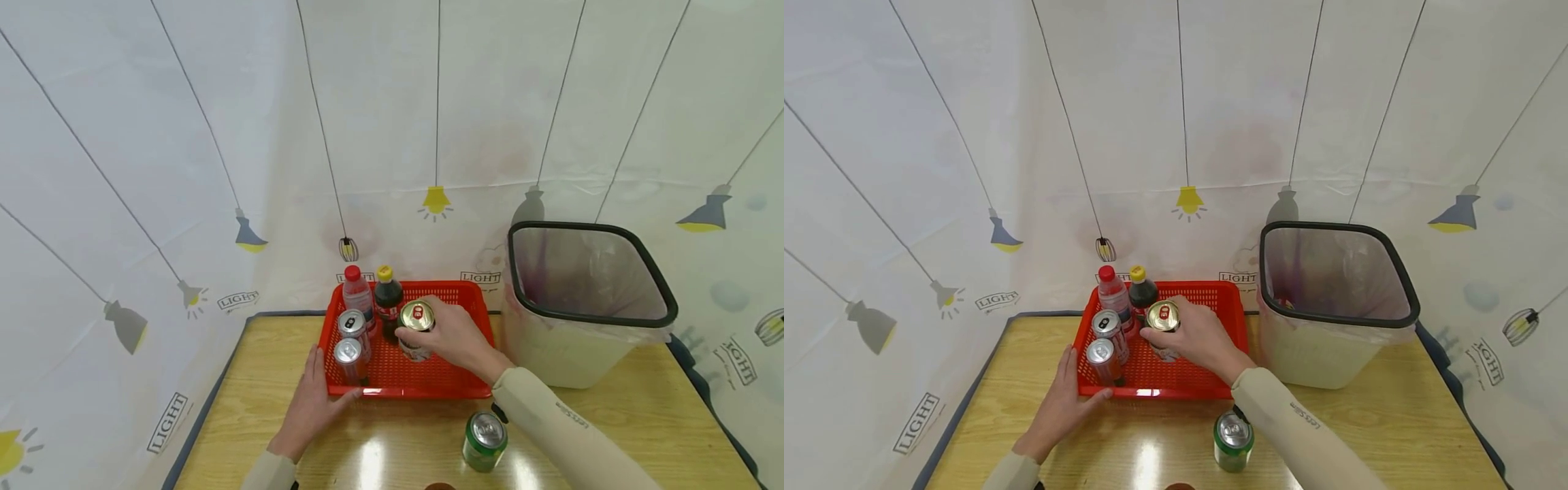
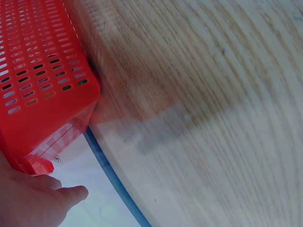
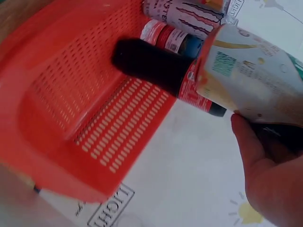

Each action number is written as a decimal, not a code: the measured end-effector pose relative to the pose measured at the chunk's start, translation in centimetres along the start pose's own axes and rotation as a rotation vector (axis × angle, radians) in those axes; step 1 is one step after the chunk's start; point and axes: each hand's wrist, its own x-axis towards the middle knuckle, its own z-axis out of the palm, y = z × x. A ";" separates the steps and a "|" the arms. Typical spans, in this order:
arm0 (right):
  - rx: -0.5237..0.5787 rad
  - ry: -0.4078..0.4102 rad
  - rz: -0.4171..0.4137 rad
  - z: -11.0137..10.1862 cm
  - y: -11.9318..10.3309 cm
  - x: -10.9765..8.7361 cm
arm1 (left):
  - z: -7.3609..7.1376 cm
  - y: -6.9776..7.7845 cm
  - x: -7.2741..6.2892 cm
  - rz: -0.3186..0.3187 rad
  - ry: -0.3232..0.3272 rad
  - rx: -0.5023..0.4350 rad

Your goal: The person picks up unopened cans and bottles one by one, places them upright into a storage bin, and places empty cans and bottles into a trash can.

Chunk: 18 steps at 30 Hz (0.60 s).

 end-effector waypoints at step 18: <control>0.172 0.020 0.315 6.1 -1.2 3.5 | 0.0 -0.1 0.0 0.016 0.009 0.005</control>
